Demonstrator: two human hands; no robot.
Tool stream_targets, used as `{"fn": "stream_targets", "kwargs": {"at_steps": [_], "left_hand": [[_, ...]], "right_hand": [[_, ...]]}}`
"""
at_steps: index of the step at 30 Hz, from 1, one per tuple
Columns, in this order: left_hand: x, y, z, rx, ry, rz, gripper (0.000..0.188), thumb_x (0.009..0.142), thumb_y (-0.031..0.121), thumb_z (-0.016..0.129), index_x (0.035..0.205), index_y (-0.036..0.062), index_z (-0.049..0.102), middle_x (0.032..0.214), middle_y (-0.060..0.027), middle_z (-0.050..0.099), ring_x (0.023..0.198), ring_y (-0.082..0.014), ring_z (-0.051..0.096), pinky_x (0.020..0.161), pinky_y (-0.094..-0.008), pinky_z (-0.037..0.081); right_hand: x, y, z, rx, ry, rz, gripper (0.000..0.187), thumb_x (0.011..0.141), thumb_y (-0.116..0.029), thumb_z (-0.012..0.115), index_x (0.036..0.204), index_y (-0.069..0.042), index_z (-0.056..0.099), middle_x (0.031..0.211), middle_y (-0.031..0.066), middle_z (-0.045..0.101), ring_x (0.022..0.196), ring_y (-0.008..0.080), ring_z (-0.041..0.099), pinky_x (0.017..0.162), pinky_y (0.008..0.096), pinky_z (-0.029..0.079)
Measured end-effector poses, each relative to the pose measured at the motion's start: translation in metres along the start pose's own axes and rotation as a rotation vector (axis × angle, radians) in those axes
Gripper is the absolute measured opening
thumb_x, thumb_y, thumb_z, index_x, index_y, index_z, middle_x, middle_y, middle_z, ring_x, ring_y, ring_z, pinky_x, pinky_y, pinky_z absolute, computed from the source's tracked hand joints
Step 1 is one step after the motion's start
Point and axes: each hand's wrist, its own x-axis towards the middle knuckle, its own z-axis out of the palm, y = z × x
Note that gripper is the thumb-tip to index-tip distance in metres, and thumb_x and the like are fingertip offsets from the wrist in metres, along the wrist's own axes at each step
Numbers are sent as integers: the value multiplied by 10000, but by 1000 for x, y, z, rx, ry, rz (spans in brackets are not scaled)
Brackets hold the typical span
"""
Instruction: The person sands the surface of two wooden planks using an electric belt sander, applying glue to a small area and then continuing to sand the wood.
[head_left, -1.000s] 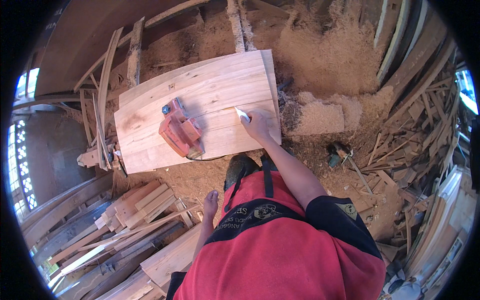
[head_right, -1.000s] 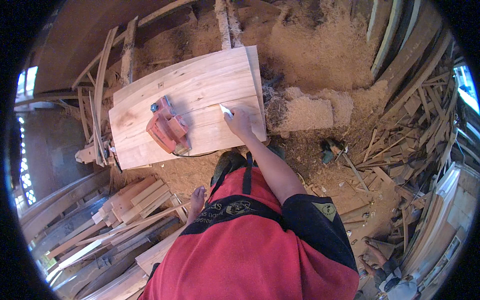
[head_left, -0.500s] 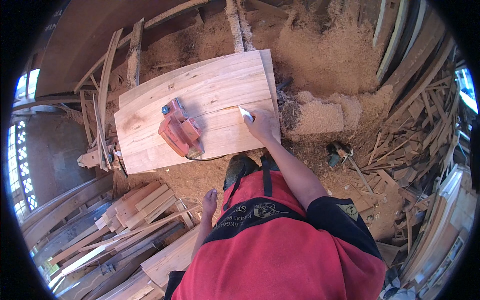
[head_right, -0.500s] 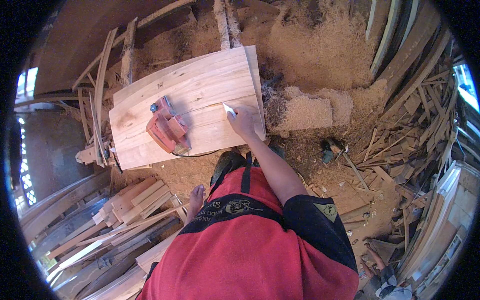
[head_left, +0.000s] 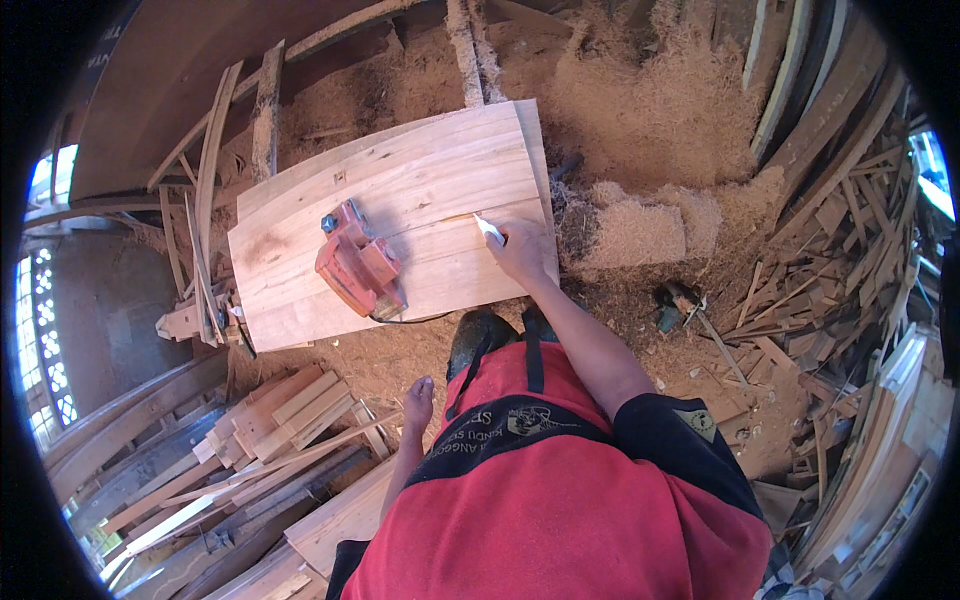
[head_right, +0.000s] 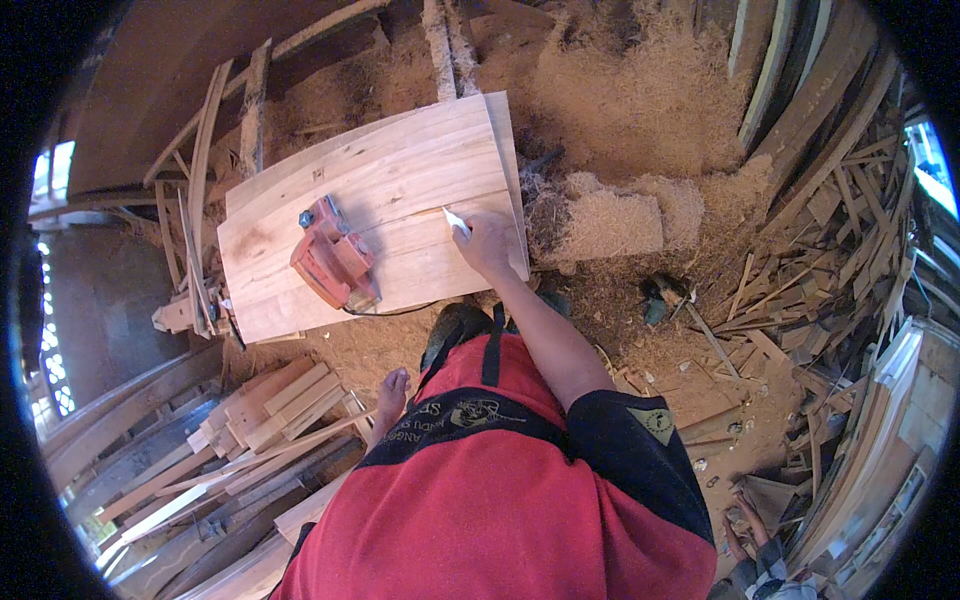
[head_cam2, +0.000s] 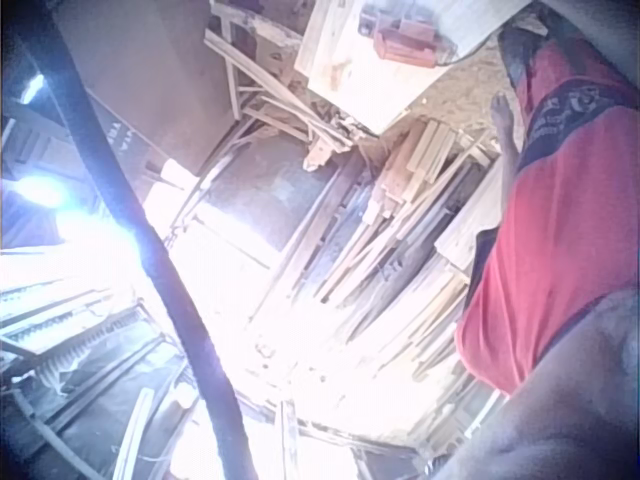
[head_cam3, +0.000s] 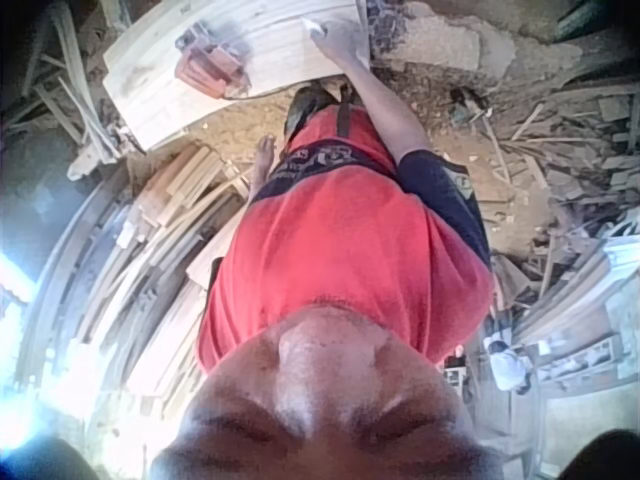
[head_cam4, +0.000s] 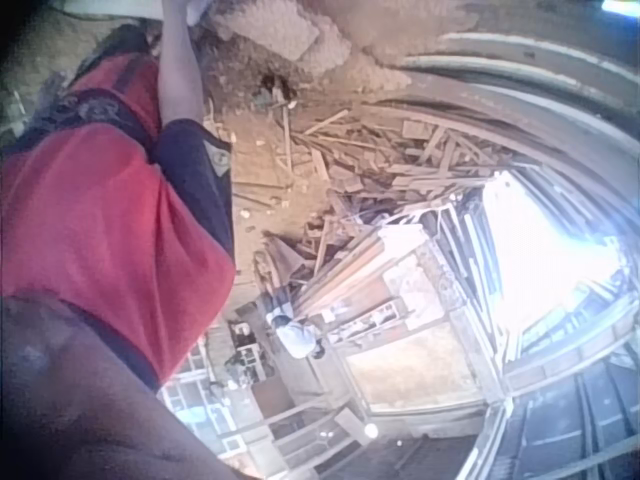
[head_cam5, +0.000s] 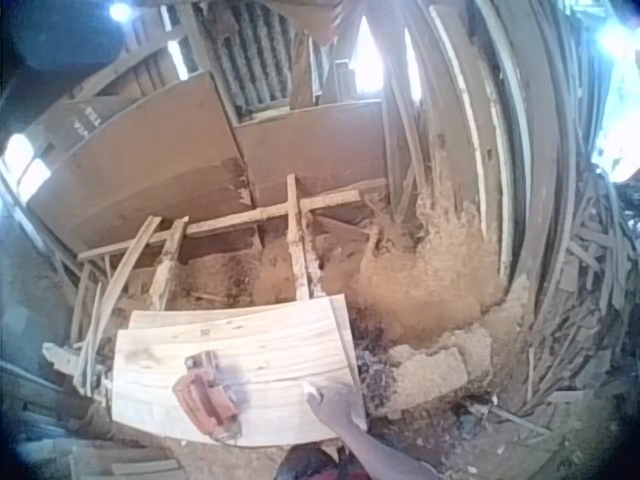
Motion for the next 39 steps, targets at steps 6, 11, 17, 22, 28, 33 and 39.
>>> {"fn": "stream_targets", "kwargs": {"at_steps": [6, 11, 17, 22, 28, 33, 39], "left_hand": [[4, -1, 0, 6, -10, 12, 421, 1031, 352, 586, 1193, -26, 674, 846, -12, 650, 785, -99, 576, 731, -280, 487], [7, -6, 1, 17, 0, 8, 431, 1026, 356, 593, 1206, -28, 673, 858, -22, 658, 787, -106, 581, 738, -282, 491], [9, -12, 1, 3, 18, 28, 420, 1026, 348, 591, 1203, -24, 674, 859, -37, 668, 777, -122, 588, 726, -295, 497], [7, -1, 3, 48, 8, 28, 407, 1030, 343, 584, 1174, -26, 676, 813, -24, 635, 758, -114, 568, 703, -298, 481], [5, 10, 4, 53, 1, 14, 415, 1032, 351, 578, 1175, -26, 676, 808, -18, 631, 759, -113, 562, 714, -294, 476], [5, 6, 3, 65, -4, 11, 418, 1032, 351, 579, 1188, -25, 675, 826, -20, 642, 763, -109, 568, 711, -294, 479], [11, 5, 5, 26, -13, 28, 435, 1029, 357, 588, 1209, -30, 668, 866, -33, 663, 771, -117, 593, 722, -294, 504]], "right_hand": [[4, 4, 6, 2, -6, 0, 344, 894, -321, 670, 973, 6, 741, 880, 225, 713, 838, 374, 694, 761, 457, 528], [4, 3, 6, 31, -19, 14, 333, 892, -302, 657, 946, 18, 733, 842, 236, 698, 811, 380, 686, 737, 463, 516], [3, -1, 4, 57, -5, 11, 329, 891, -293, 660, 893, 31, 720, 805, 234, 682, 771, 374, 672, 711, 464, 501], [4, 2, 4, 55, 42, -31, 318, 887, -283, 665, 885, 31, 720, 808, 231, 681, 779, 372, 672, 723, 463, 505], [1, 3, -4, 70, 131, -64, 284, 858, -256, 694, 881, 26, 724, 832, 222, 693, 794, 378, 672, 740, 461, 509], [-1, -7, -17, 65, 165, -109, 261, 836, -235, 710, 879, 23, 727, 844, 221, 697, 804, 383, 673, 750, 461, 514], [0, 1, -19, 25, 111, -55, 259, 846, -235, 705, 890, 20, 729, 858, 224, 699, 826, 386, 678, 760, 462, 518]]}}
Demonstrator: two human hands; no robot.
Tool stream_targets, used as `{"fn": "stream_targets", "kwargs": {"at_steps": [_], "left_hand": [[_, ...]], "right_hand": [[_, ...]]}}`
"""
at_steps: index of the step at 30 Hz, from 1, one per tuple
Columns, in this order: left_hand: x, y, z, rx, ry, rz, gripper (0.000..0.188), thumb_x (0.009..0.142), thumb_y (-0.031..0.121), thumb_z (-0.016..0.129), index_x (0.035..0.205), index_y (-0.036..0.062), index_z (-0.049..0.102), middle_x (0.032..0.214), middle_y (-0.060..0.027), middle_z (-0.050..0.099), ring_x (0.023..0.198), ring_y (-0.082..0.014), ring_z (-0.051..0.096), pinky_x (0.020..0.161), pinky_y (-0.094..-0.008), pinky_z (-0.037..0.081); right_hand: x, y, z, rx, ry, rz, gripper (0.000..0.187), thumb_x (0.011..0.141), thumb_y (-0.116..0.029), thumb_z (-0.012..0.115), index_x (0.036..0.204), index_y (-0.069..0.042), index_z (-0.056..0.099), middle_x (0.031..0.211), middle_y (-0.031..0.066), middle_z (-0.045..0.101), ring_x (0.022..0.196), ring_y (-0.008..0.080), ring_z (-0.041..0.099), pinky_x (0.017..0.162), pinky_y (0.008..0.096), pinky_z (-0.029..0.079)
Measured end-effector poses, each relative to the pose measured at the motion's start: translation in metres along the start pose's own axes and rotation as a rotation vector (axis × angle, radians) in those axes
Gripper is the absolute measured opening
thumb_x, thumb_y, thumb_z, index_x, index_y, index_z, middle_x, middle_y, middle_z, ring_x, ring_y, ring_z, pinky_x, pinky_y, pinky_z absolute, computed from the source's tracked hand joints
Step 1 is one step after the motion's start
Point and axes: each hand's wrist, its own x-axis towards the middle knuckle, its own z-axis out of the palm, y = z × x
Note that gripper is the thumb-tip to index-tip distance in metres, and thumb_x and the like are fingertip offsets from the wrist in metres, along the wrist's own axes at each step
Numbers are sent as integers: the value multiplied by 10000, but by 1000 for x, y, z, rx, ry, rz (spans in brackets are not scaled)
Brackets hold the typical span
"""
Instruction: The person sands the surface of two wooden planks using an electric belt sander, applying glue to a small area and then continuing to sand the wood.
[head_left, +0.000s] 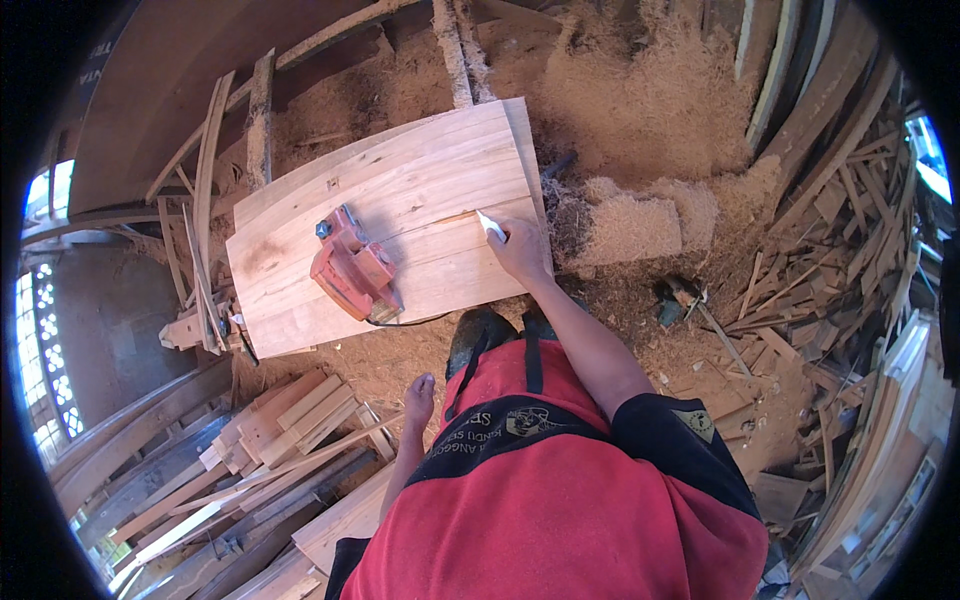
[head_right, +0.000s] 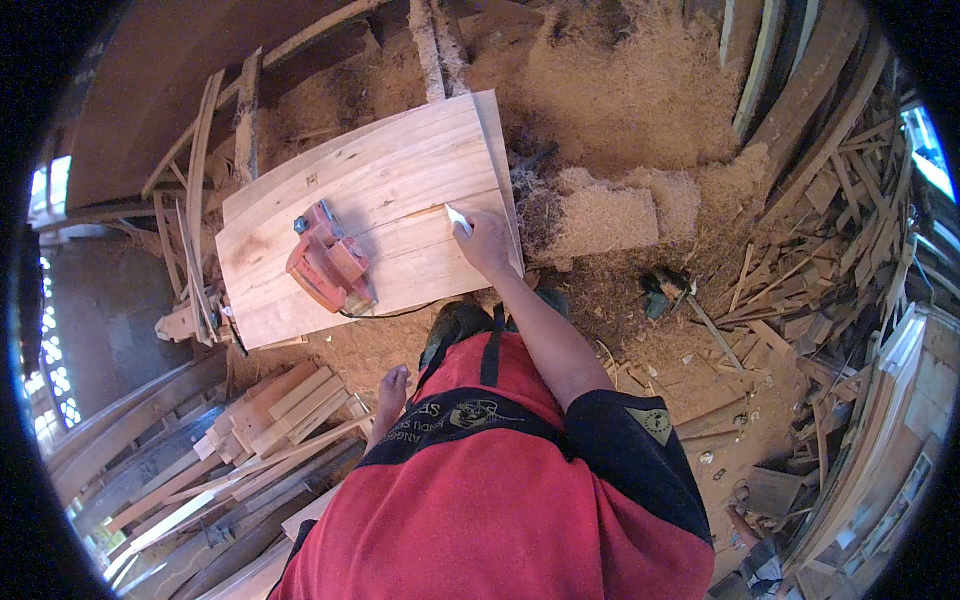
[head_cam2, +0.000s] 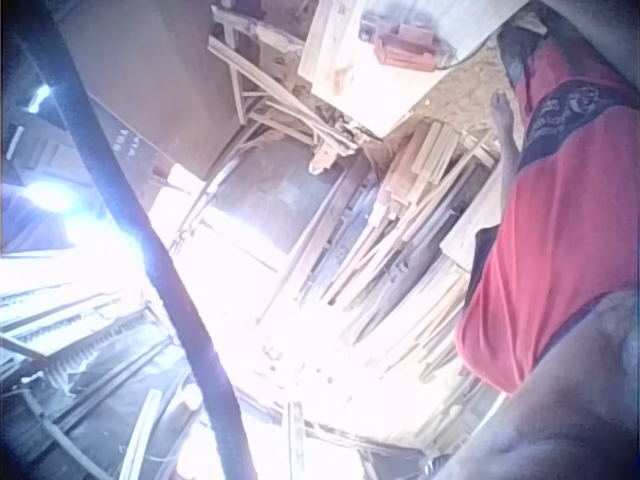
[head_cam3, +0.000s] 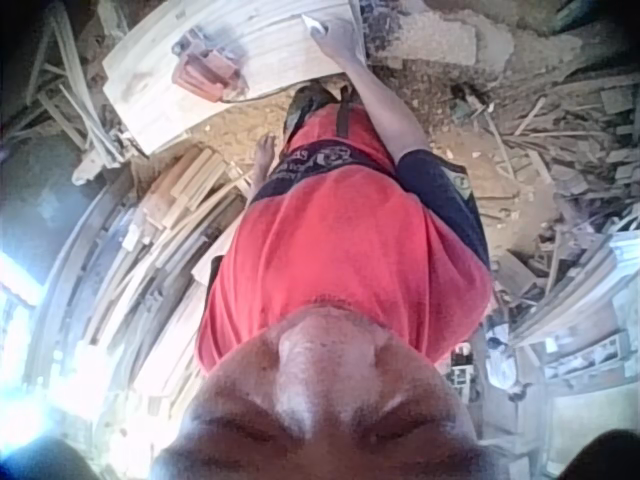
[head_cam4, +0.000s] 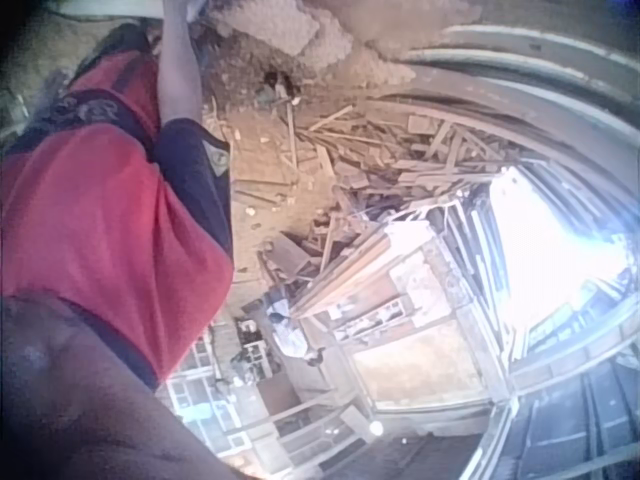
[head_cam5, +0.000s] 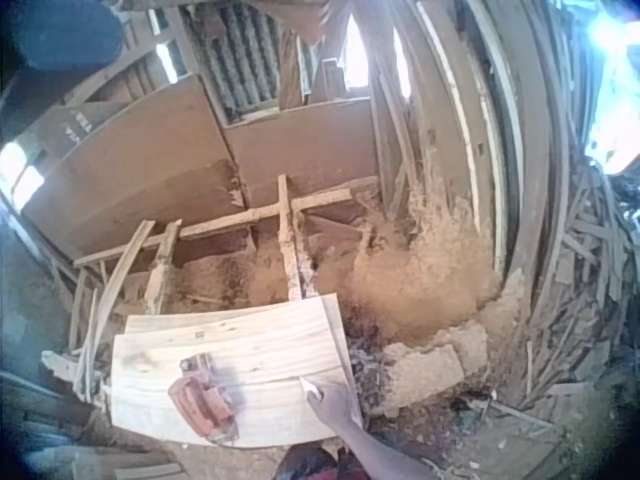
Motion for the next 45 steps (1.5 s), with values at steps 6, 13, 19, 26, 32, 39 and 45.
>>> {"fn": "stream_targets", "kwargs": {"at_steps": [6, 13, 19, 26, 32, 39, 45], "left_hand": [[-1, 1, -1, 27, 8, -15, 441, 1026, 362, 593, 1210, -31, 667, 886, -41, 677, 781, -124, 610, 728, -296, 515], [1, 0, 0, 35, 11, 13, 415, 1025, 343, 591, 1184, -31, 675, 853, -39, 666, 764, -121, 601, 716, -300, 506], [1, -1, -2, 34, -10, 40, 405, 1028, 344, 585, 1164, -25, 681, 843, -38, 663, 761, -125, 603, 716, -302, 508], [2, 7, 0, 65, 13, 53, 396, 1031, 343, 581, 1143, -22, 686, 810, -41, 647, 742, -122, 592, 696, -306, 502], [4, 6, -4, 51, 6, 51, 393, 1027, 340, 593, 1148, -21, 687, 816, -45, 658, 745, -128, 598, 696, -303, 499], [5, 8, -2, 52, -8, 42, 400, 1025, 343, 594, 1163, -22, 683, 830, -51, 665, 764, -131, 608, 718, -312, 506], [11, 0, -7, 71, -25, 41, 411, 1027, 352, 586, 1170, -21, 680, 840, -66, 675, 776, -140, 619, 733, -317, 509]], "right_hand": [[-3, -2, -3, 4, -10, 17, 279, 859, -235, 697, 941, 30, 726, 910, 237, 703, 877, 393, 680, 788, 453, 525], [-4, 2, -7, 40, 21, 36, 281, 868, -240, 693, 950, 26, 728, 921, 224, 712, 879, 371, 691, 797, 439, 532], [-4, -4, -13, 42, 21, 44, 280, 872, -248, 691, 924, 25, 722, 887, 219, 703, 849, 365, 686, 773, 435, 532], [-6, 3, -14, 64, 47, 38, 280, 871, -247, 693, 908, 29, 717, 845, 214, 687, 800, 365, 669, 737, 433, 524], [-6, 6, -12, 79, 89, 26, 283, 870, -232, 694, 952, 37, 725, 846, 214, 702, 784, 356, 686, 739, 433, 533], [-7, 10, -16, 97, 87, 31, 291, 874, -227, 695, 1000, 33, 731, 901, 222, 719, 822, 348, 706, 755, 428, 543], [-6, 12, -17, 94, 92, 48, 292, 877, -230, 694, 1000, 32, 733, 892, 221, 720, 821, 359, 707, 765, 434, 545]]}}
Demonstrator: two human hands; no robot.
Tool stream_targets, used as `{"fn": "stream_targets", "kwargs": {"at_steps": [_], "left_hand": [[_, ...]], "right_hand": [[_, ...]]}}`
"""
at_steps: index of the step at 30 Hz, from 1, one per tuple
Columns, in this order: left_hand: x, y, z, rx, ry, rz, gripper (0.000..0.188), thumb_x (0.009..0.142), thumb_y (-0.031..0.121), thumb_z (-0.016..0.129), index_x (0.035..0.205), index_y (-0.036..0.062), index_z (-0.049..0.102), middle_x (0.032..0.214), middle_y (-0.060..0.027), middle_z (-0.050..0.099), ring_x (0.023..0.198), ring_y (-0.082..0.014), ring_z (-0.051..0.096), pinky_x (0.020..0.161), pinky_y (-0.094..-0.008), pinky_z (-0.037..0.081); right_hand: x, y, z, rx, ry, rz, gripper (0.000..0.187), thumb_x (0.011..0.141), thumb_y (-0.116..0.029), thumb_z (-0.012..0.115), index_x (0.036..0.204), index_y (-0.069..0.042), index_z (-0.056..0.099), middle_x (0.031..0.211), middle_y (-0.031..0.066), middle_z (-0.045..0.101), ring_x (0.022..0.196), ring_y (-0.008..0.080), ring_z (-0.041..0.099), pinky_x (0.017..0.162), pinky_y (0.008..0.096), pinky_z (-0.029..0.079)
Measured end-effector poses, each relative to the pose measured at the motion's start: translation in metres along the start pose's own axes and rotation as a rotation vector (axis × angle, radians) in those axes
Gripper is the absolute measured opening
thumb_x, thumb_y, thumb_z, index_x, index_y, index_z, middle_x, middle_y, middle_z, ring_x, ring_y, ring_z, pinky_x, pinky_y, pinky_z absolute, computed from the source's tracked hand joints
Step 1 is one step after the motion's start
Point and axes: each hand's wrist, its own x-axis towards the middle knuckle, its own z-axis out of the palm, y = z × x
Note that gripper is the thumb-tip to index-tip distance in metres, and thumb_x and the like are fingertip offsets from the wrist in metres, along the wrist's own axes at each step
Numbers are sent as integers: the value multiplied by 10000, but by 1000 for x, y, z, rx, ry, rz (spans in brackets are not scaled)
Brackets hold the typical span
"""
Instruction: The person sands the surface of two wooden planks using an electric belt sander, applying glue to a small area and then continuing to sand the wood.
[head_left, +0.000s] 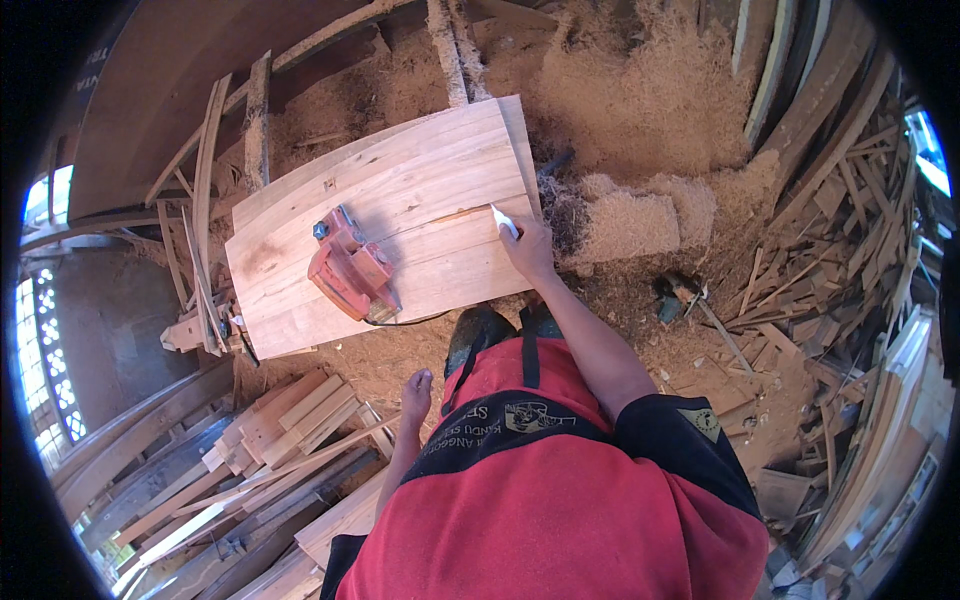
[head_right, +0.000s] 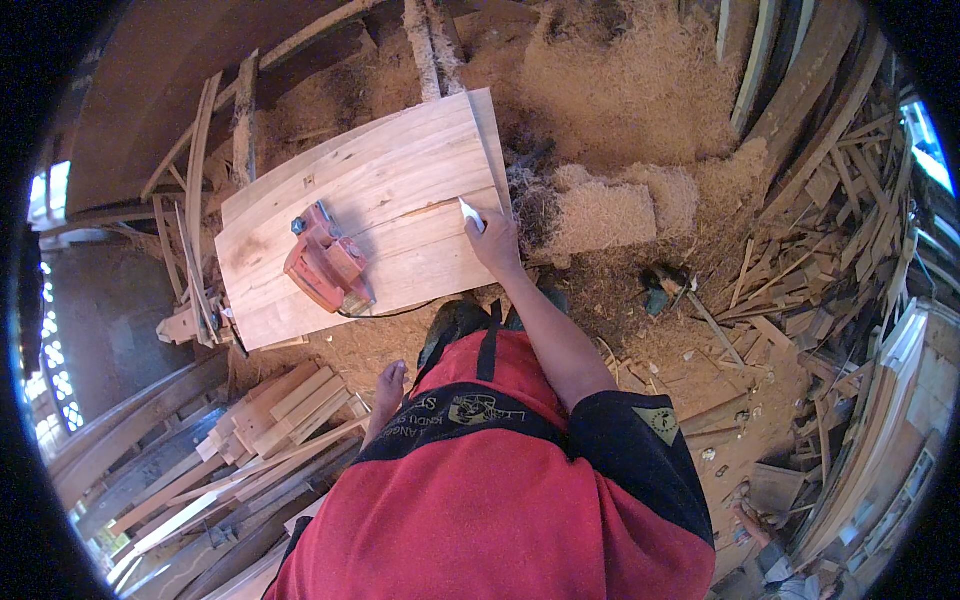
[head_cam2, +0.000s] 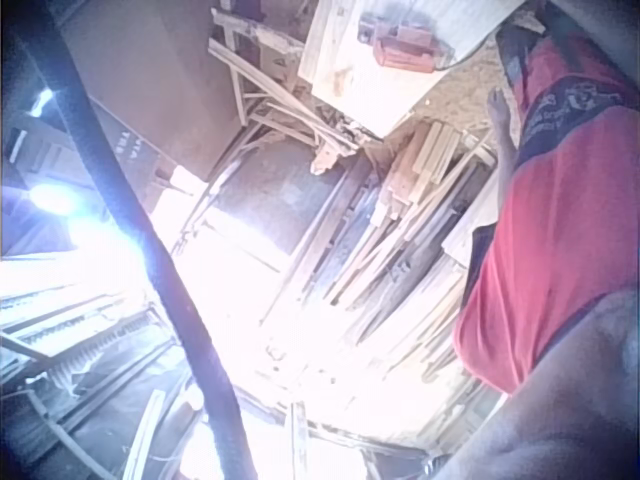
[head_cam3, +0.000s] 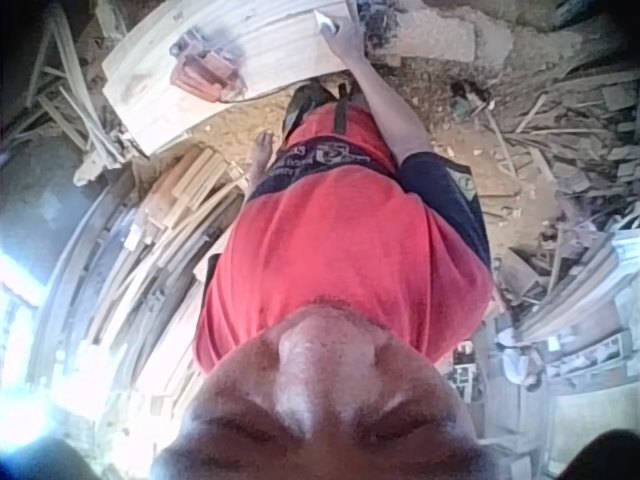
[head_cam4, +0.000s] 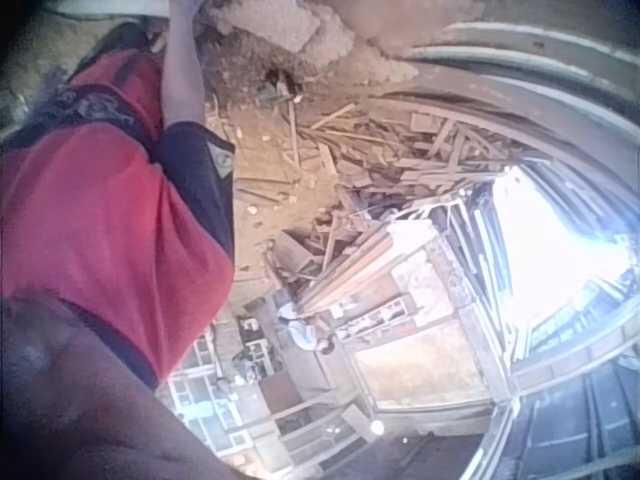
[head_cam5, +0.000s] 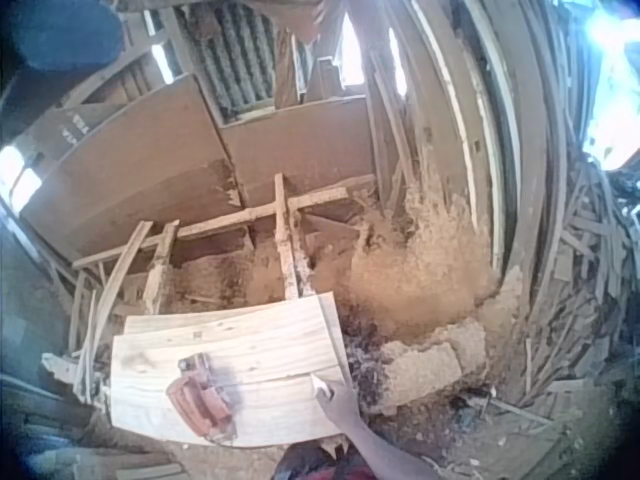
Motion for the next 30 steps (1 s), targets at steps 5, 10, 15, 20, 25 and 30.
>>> {"fn": "stream_targets", "kwargs": {"at_steps": [5, 10, 15, 20, 25, 30], "left_hand": [[-1, 4, 2, 22, 5, -9, 418, 1026, 360, 583, 1175, -18, 680, 848, -75, 684, 775, -147, 625, 737, -320, 511], [-3, 6, 2, 42, 25, -2, 423, 1023, 361, 587, 1191, -17, 679, 842, -78, 687, 770, -153, 632, 735, -322, 512], [-6, 18, 2, 49, 7, -13, 426, 1023, 359, 590, 1190, -22, 678, 847, -77, 692, 769, -151, 635, 734, -321, 515], [-5, 17, 2, 42, 8, -2, 420, 1023, 353, 591, 1174, -28, 679, 842, -70, 688, 766, -142, 629, 727, -317, 513], [-1, 12, 3, 24, -12, 3, 415, 1027, 350, 586, 1171, -29, 678, 844, -65, 682, 770, -133, 621, 732, -313, 511], [-1, 11, 3, 3, -12, 5, 407, 1030, 342, 583, 1164, -30, 680, 853, -56, 678, 772, -127, 611, 730, -306, 507]], "right_hand": [[-1, 0, -3, -40, -22, 35, 277, 879, -237, 695, 941, 31, 726, 844, 225, 709, 773, 365, 699, 729, 445, 536], [0, 0, -4, -66, -1, 22, 282, 878, -247, 697, 921, 31, 722, 821, 220, 704, 757, 368, 695, 712, 454, 533], [0, 2, -5, -68, 2, 15, 300, 865, -256, 710, 948, 32, 730, 834, 219, 712, 766, 362, 704, 728, 451, 540], [3, -2, -4, -39, -23, 17, 302, 845, -245, 718, 988, 19, 748, 877, 221, 728, 806, 343, 725, 756, 430, 554], [4, 1, -3, -33, -36, 47, 298, 844, -246, 718, 976, 19, 750, 870, 215, 730, 797, 340, 722, 752, 430, 552], [1, 1, -2, -28, 9, 15, 282, 841, -243, 721, 920, 27, 742, 827, 211, 718, 764, 344, 710, 724, 433, 546]]}}
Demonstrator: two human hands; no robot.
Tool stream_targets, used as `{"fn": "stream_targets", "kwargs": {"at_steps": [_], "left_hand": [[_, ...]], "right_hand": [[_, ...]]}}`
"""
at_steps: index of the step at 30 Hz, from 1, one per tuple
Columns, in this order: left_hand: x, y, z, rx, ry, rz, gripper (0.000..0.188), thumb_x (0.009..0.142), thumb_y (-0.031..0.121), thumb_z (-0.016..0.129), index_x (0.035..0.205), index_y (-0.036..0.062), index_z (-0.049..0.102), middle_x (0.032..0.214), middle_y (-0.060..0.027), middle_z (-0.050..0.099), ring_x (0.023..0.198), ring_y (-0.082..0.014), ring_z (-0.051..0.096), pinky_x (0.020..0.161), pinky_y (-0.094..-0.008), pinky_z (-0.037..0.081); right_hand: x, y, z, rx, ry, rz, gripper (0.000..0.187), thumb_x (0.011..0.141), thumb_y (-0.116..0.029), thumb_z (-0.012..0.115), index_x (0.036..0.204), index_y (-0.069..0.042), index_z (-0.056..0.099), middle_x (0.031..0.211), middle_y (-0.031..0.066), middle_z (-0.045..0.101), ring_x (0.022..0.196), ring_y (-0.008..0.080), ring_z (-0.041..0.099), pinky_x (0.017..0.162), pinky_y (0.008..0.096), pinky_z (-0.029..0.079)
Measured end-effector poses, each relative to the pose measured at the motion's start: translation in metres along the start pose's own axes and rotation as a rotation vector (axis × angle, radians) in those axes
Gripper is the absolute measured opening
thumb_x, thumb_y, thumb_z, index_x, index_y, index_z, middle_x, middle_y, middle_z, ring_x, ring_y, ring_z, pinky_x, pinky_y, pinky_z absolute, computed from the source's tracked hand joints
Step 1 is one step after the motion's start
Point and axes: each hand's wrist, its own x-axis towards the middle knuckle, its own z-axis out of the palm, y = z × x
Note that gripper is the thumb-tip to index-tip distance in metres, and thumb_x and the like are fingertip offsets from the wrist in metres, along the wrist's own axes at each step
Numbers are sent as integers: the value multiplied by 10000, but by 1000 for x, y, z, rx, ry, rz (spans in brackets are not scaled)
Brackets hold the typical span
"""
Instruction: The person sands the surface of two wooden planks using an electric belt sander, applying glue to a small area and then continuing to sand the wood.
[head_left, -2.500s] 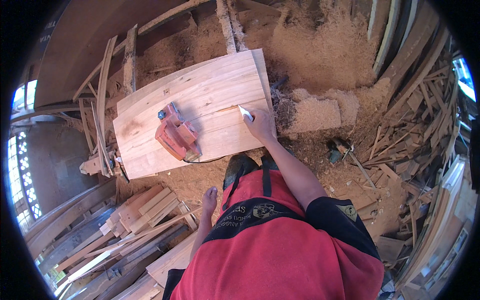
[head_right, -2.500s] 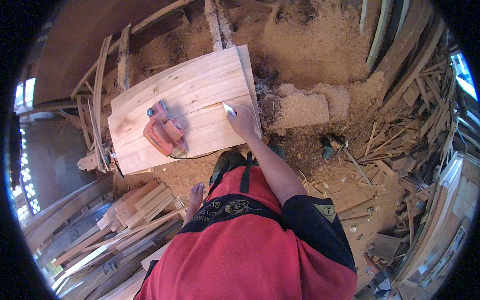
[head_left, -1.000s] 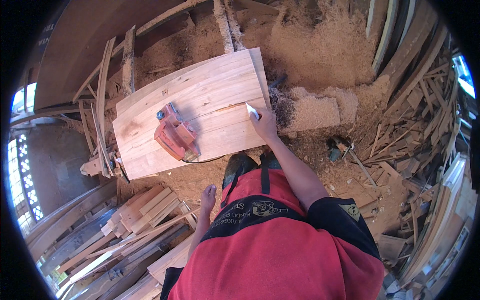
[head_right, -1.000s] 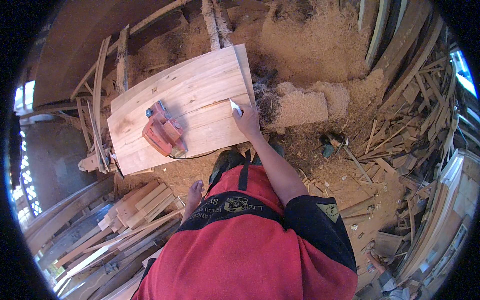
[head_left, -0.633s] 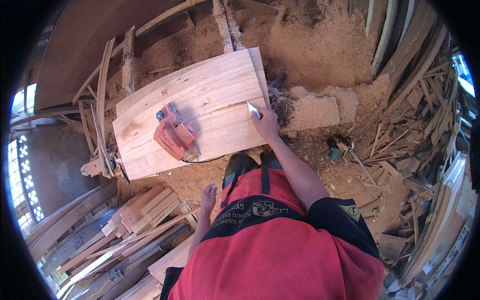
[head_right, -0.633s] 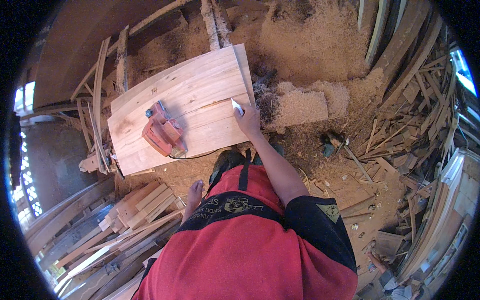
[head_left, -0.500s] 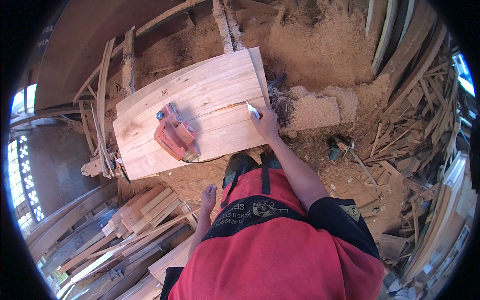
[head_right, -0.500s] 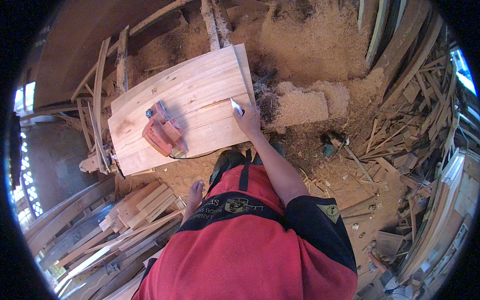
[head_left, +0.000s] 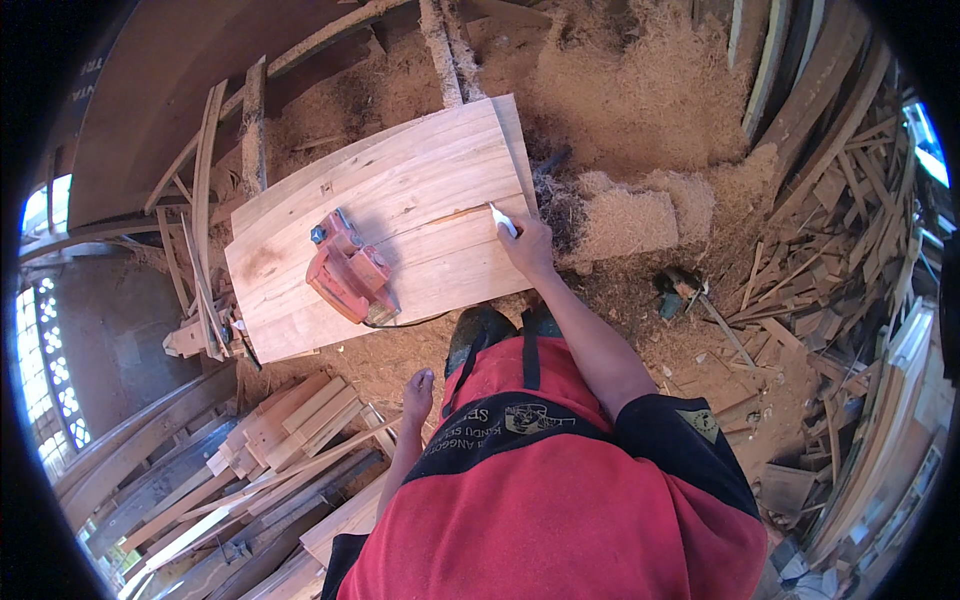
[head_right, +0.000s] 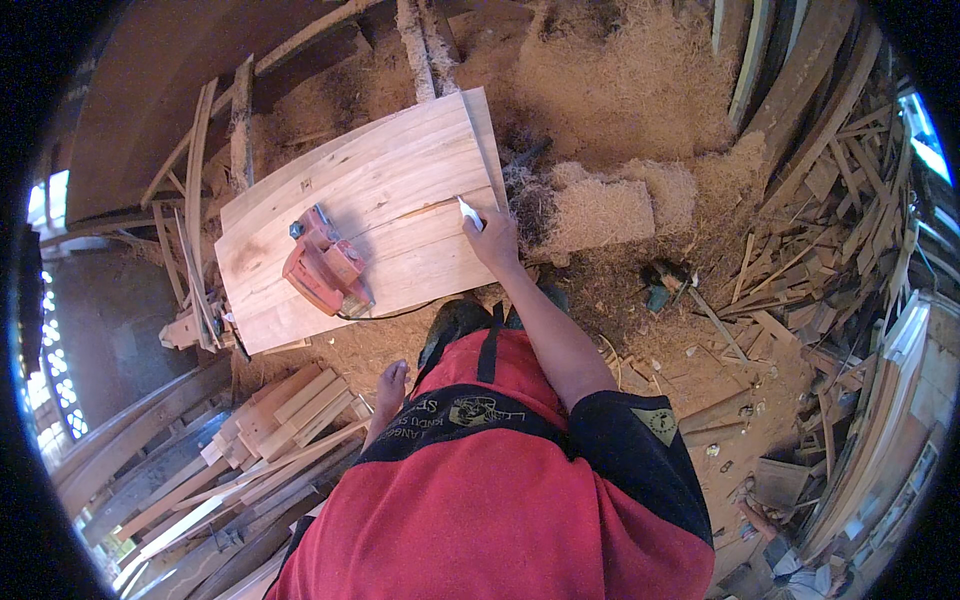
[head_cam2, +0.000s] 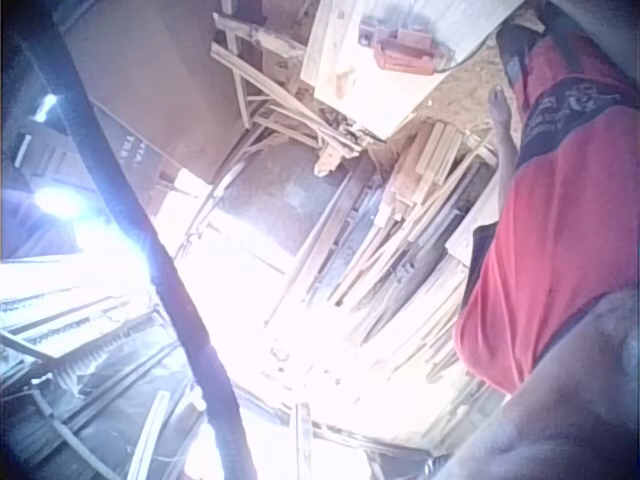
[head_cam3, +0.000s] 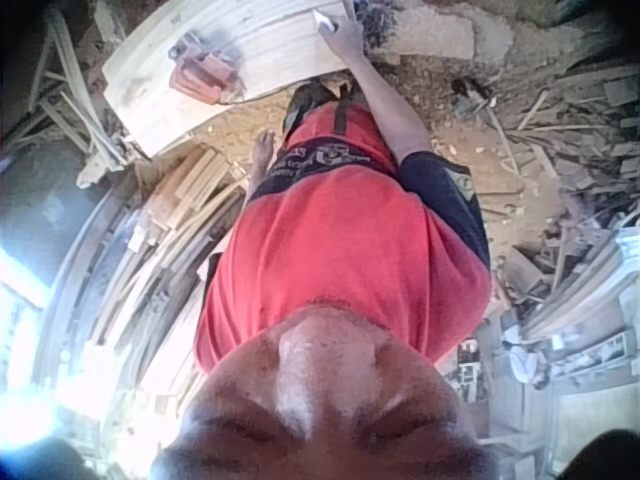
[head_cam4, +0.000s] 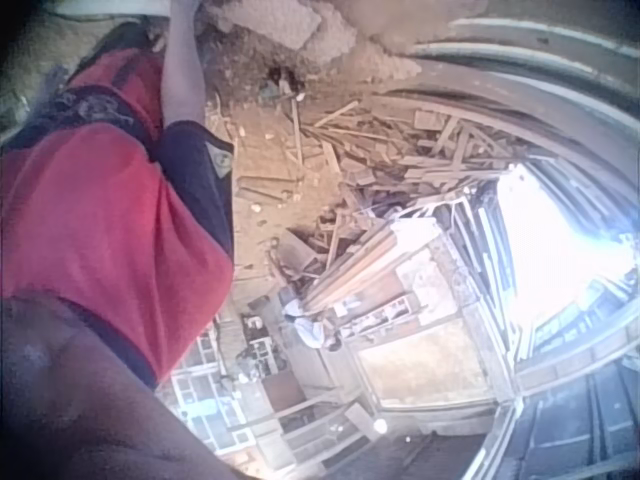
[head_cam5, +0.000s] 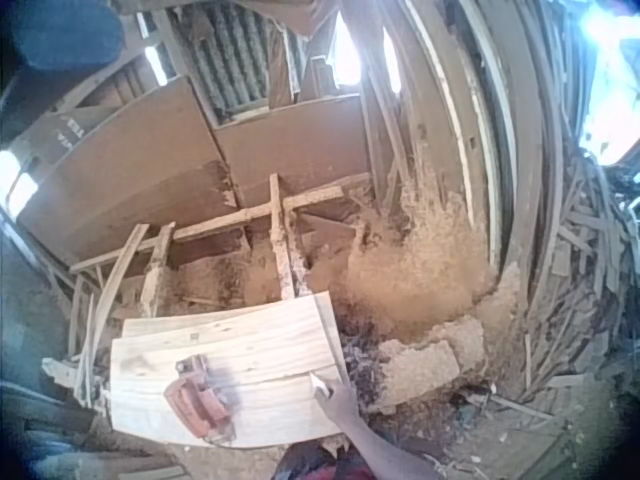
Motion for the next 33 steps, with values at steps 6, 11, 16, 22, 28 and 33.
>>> {"fn": "stream_targets", "kwargs": {"at_steps": [6, 11, 16, 22, 28, 33], "left_hand": [[0, 4, 1, -17, 3, -12, 403, 1028, 339, 589, 1161, -30, 682, 851, -50, 679, 764, -124, 608, 720, -303, 505], [-1, 5, 0, 11, 14, -12, 405, 1024, 344, 596, 1159, -28, 684, 844, -50, 680, 762, -123, 613, 715, -303, 506], [1, 8, 1, 9, 13, 8, 404, 1022, 340, 597, 1161, -29, 683, 856, -62, 685, 767, -132, 623, 721, -307, 512], [0, 9, 0, 38, -4, 21, 409, 1023, 344, 593, 1164, -31, 680, 863, -68, 691, 773, -140, 630, 726, -315, 515], [3, 9, 2, 50, 1, 12, 411, 1022, 352, 591, 1163, -24, 682, 851, -66, 690, 772, -141, 631, 726, -318, 514], [2, 3, 0, 56, 13, -1, 416, 1021, 359, 594, 1162, -22, 682, 847, -64, 688, 768, -139, 627, 725, -313, 511]], "right_hand": [[0, 12, 2, -63, 52, -12, 279, 843, -240, 723, 896, 34, 718, 783, 206, 698, 729, 345, 696, 690, 431, 534], [0, 13, 2, -51, 34, -9, 263, 854, -210, 712, 968, 25, 732, 805, 203, 704, 720, 315, 699, 672, 406, 535], [1, 17, -1, -14, 49, -13, 306, 864, -183, 701, 1114, -12, 738, 831, 196, 714, 713, 276, 700, 670, 375, 538], [0, 6, -7, 37, 52, -3, 312, 862, -179, 704, 1126, -15, 738, 844, 198, 717, 719, 268, 706, 674, 369, 541], [1, 14, -8, 37, 81, 9, 304, 859, -185, 708, 1101, -5, 738, 832, 201, 713, 710, 276, 706, 671, 377, 541], [0, 3, -10, 47, 117, -20, 274, 854, -187, 714, 1042, 10, 739, 800, 194, 703, 691, 294, 697, 659, 386, 537]]}}
